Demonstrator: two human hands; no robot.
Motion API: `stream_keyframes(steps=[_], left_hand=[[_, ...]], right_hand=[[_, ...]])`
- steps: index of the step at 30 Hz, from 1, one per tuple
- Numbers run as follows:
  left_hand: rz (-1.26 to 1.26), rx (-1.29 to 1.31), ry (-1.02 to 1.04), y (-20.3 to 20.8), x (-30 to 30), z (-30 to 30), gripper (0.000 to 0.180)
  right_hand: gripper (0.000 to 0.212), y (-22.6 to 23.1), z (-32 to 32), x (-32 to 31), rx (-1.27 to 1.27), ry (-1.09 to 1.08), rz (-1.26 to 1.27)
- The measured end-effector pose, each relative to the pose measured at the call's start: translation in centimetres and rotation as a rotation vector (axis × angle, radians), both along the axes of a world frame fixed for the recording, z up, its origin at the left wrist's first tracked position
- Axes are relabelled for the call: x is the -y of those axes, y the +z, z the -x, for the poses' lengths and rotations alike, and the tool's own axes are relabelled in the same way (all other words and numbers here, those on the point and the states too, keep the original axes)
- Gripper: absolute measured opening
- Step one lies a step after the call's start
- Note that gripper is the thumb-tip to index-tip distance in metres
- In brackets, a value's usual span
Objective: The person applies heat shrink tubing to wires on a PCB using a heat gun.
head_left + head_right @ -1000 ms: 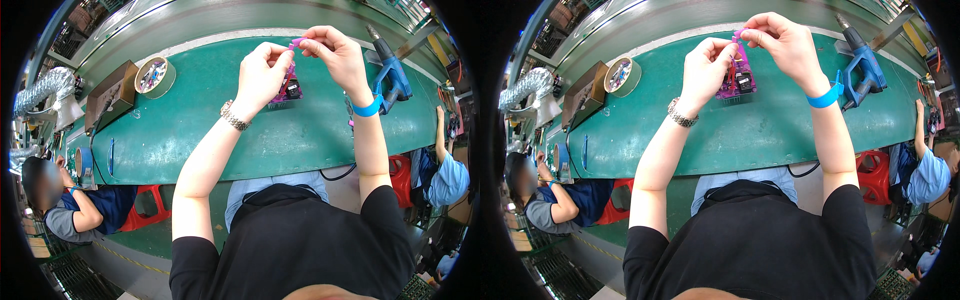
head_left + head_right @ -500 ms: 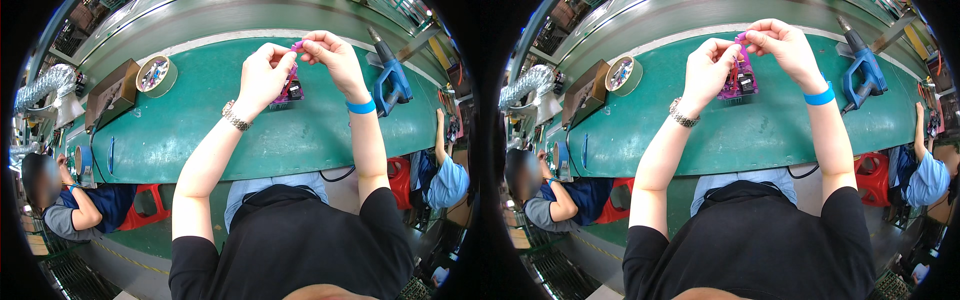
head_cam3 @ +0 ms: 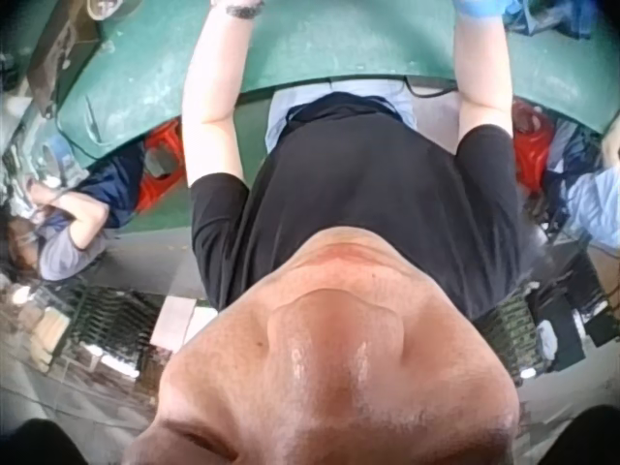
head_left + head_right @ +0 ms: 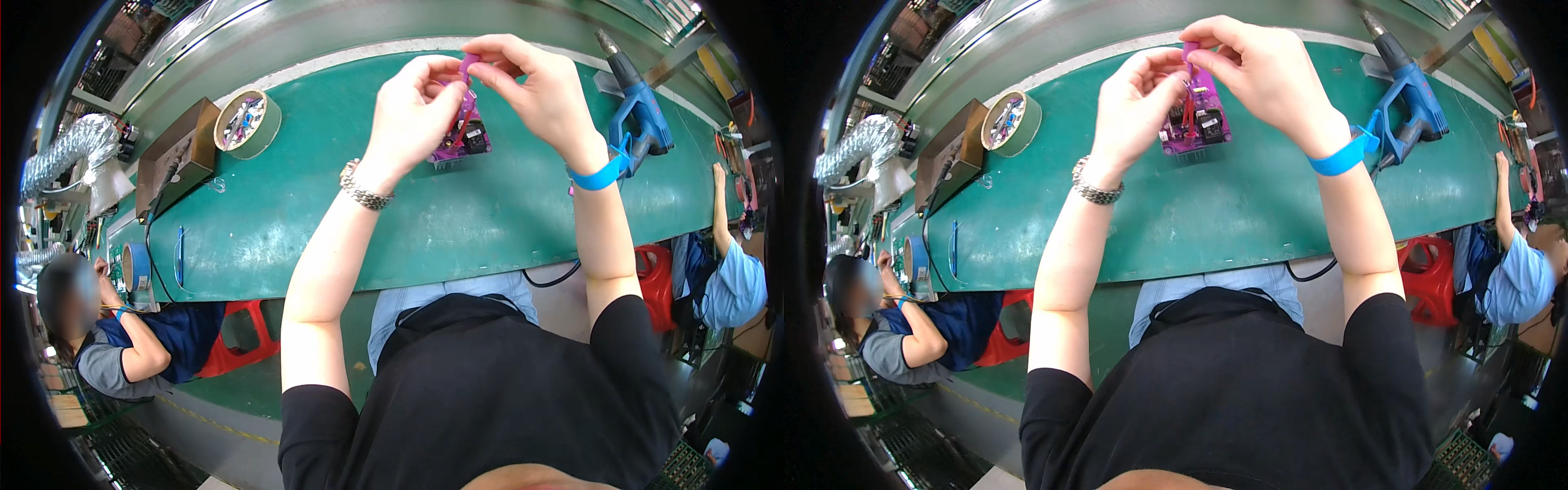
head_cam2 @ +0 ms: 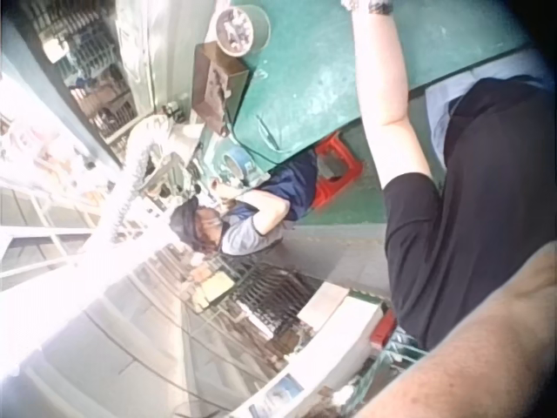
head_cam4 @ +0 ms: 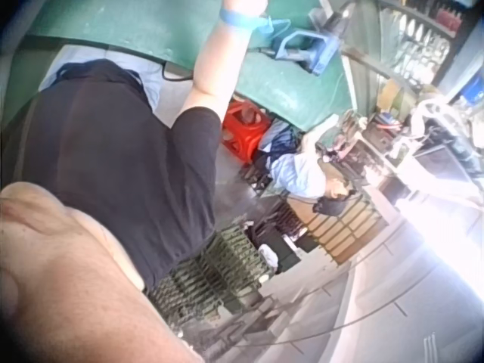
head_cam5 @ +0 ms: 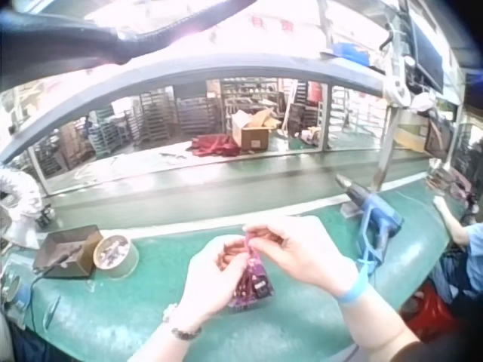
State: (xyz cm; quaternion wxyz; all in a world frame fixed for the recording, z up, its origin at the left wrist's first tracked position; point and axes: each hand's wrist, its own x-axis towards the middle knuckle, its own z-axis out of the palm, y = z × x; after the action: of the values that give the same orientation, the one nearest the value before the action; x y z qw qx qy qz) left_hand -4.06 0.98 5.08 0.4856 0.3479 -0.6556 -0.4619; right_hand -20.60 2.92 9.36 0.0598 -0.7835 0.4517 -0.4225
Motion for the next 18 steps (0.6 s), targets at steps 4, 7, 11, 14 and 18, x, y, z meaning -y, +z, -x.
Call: stream_keyframes(steps=[4, 7, 11, 14, 18], left_hand=[[0.115, -0.044, -0.007, 0.4, 0.1, -0.5, 0.024], [0.158, 0.036, -0.009, 1.1, 0.1, -0.9, 0.022], [0.268, 0.109, 0.041, 0.9, 0.3, -0.9, 0.016], [0.301, 0.185, 0.081, 1.5, -0.3, -1.2, 0.016], [0.301, 0.233, 0.091, 0.5, -0.1, -1.1, 0.013]], right_hand=[[0.031, 0.1, -1.0, -0.7, 0.093, -0.013, 0.003], [0.03, 0.0, -0.7, -1.1, 0.065, -0.031, -0.096], [0.029, -0.4, -0.5, -1.6, 0.032, -0.036, -0.127], [0.026, -1.4, 0.2, -1.5, -0.037, -0.003, -0.111], [0.021, -2.2, 0.9, -1.8, 0.081, -0.015, -0.139]])
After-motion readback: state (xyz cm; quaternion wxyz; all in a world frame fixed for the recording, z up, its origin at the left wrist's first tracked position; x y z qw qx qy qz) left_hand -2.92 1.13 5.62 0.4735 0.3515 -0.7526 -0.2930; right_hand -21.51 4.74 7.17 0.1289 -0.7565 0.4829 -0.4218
